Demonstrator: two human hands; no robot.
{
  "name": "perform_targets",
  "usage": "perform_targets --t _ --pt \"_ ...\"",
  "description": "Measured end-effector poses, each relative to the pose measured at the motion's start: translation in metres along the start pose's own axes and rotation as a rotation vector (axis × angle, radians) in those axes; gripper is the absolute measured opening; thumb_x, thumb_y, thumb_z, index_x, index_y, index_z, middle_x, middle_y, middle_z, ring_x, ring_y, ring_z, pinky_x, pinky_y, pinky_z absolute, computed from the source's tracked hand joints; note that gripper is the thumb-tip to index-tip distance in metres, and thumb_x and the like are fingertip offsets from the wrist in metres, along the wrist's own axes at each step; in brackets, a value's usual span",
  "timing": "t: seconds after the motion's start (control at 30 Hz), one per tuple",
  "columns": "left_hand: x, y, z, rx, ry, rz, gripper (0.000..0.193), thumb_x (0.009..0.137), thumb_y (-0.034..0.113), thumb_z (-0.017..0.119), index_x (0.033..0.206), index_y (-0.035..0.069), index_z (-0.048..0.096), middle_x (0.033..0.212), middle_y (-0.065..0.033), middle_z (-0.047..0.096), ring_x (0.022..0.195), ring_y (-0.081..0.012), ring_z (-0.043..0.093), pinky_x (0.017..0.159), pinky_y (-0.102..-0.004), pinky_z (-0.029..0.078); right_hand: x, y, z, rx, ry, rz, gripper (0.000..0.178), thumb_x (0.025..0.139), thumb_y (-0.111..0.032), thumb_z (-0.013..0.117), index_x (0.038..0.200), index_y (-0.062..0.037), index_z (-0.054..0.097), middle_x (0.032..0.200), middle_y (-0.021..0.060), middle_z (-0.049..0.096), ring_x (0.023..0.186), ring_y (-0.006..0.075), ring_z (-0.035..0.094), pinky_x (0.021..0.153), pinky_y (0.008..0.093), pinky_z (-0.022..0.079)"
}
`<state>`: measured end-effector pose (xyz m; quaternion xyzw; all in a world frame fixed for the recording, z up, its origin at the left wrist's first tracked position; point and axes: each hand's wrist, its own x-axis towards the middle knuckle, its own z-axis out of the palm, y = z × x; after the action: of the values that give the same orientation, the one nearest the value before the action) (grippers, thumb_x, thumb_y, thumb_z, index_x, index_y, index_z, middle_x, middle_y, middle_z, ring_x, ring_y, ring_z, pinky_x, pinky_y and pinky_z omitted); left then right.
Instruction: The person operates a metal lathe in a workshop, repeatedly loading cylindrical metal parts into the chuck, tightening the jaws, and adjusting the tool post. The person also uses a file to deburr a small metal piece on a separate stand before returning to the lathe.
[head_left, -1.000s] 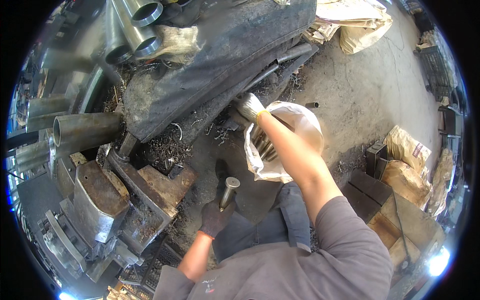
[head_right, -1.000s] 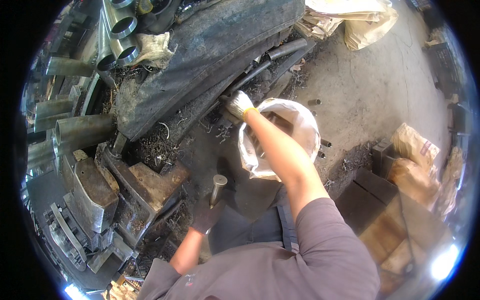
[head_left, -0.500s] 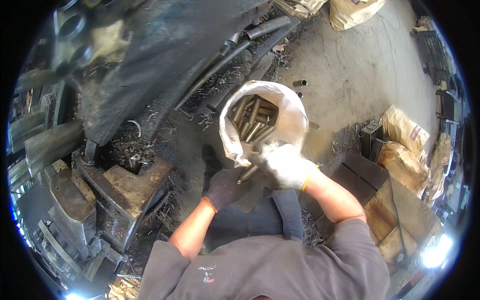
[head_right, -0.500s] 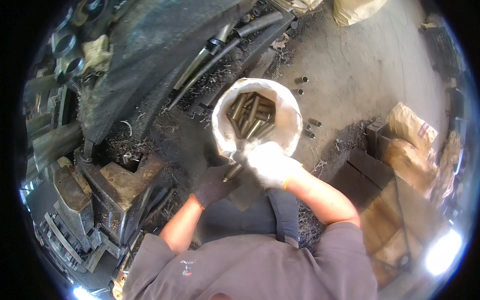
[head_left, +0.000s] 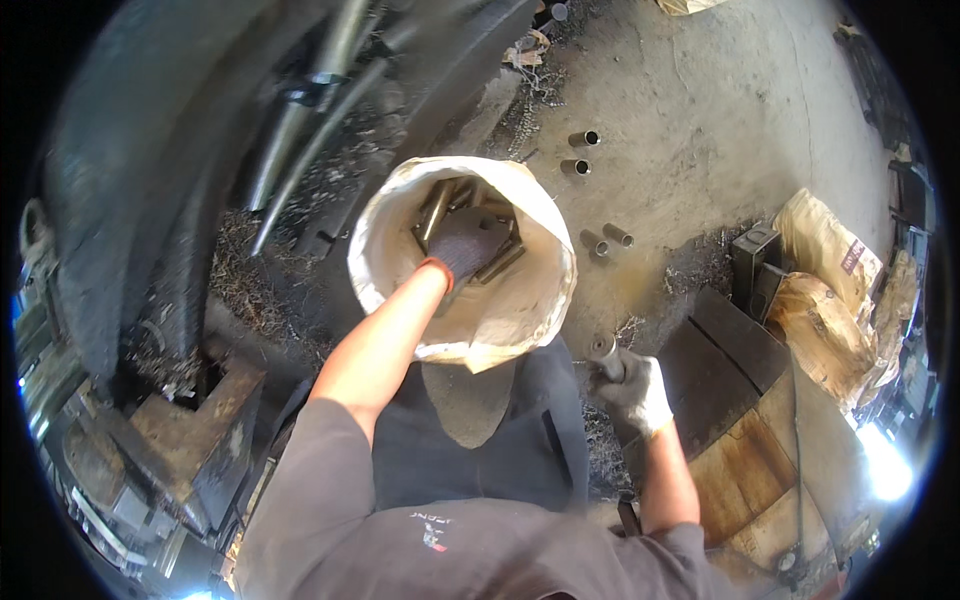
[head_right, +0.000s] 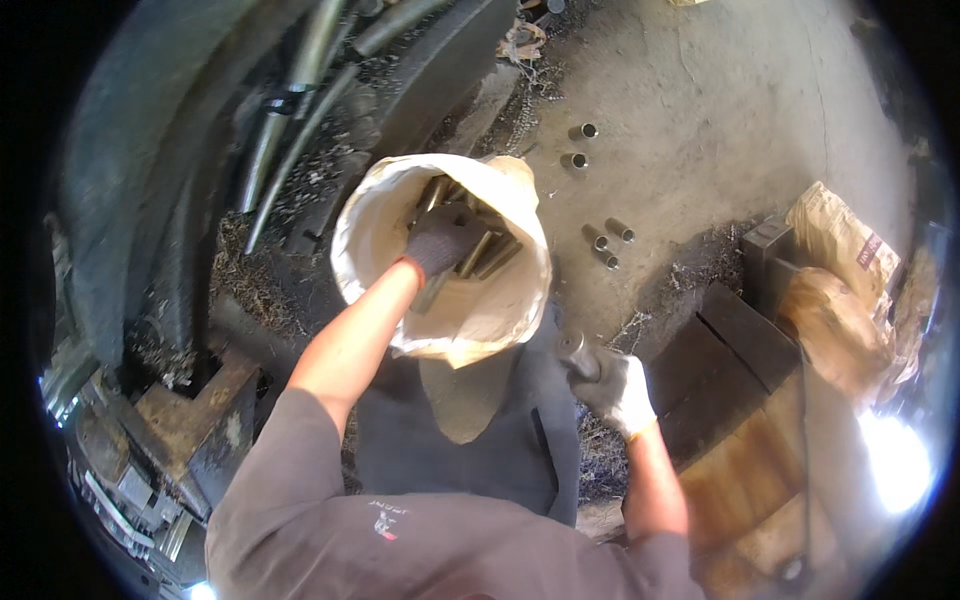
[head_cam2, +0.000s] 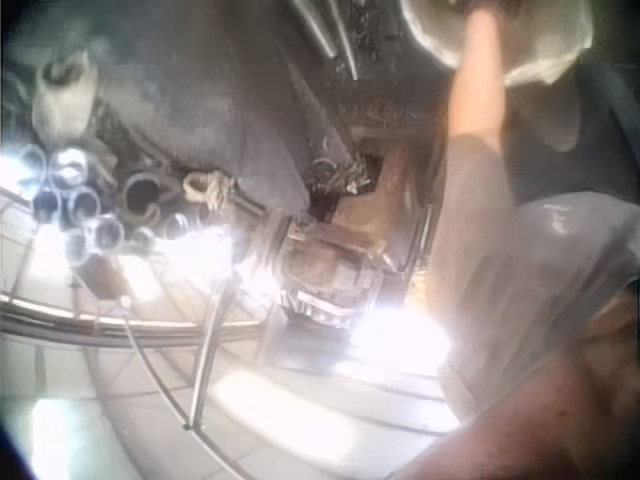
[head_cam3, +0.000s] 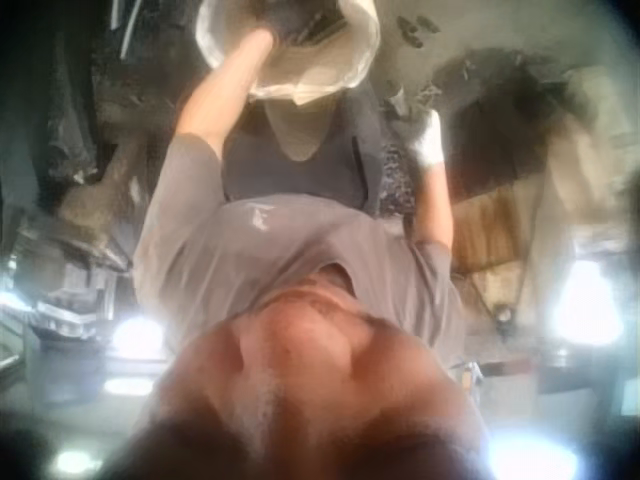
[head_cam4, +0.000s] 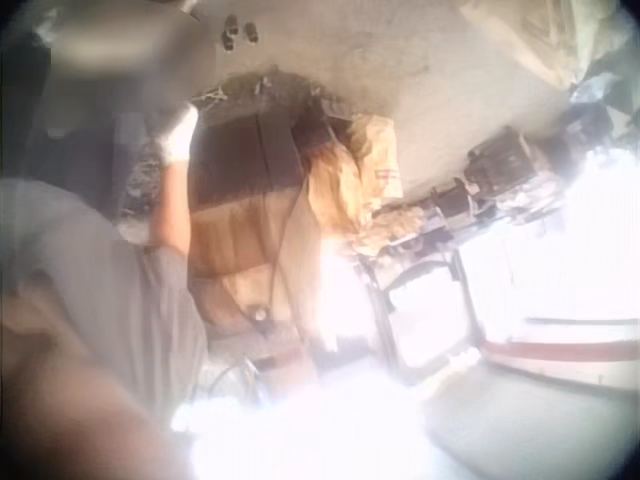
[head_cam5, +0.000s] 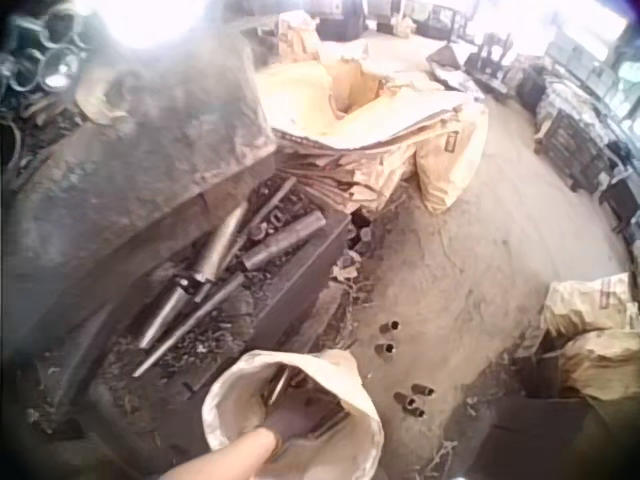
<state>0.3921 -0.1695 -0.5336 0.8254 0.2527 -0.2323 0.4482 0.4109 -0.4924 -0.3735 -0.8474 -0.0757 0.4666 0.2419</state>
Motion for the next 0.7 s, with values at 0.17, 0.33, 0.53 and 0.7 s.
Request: perform_targets --t 0.17,0.33,0.53,0.7 --pt "0.094 -0.081 0.110 0.377 -0.143 -0.037 0.037 0.095 0.036 0.057 0.108 0.010 0.081 0.109 -0.0198 0.078 0.103 -0.0390 0.073 0.096 -0.0458 0.055 0.009 0.037 0.031 0.191 0.084 0.028 0.026 0.079 -0.015 0.082 0.104 -0.0069 0.080 0.088 0.0162 0.077 0.080 0.0226 0.078 0.075 0.0355 0.060" --pt "0.114 -0.134 0.184 0.535 -0.299 -0.099 0.039 0.092 0.037 0.061 0.111 0.010 0.080 0.112 -0.0193 0.077 0.106 -0.0385 0.072 0.098 -0.0455 0.055 0.031 0.066 0.046 0.204 0.120 0.093 0.019 0.080 -0.004 0.075 0.097 -0.0043 0.083 0.074 0.0077 0.075 0.065 0.0106 0.070 0.064 0.0300 0.057" --pt "0.121 -0.147 0.235 0.624 -0.378 -0.111 0.043 0.088 0.039 0.065 0.115 0.009 0.079 0.116 -0.0187 0.076 0.110 -0.0380 0.071 0.100 -0.0452 0.054 0.048 0.091 0.068 0.343 0.161 0.236 0.016 0.084 0.005 0.070 0.095 0.0009 0.081 0.071 0.0046 0.072 0.063 0.0111 0.067 0.059 0.0287 0.055" --pt "0.131 -0.155 0.256 0.676 -0.430 -0.131 0.047 0.085 0.041 0.068 0.118 0.009 0.078 0.120 -0.0182 0.076 0.113 -0.0375 0.070 0.102 -0.0449 0.054 0.050 0.096 0.071 0.365 0.181 0.335 0.014 0.082 -0.002 0.075 0.093 -0.0043 0.083 0.076 0.0072 0.076 0.067 0.0141 0.072 0.067 0.0303 0.059"
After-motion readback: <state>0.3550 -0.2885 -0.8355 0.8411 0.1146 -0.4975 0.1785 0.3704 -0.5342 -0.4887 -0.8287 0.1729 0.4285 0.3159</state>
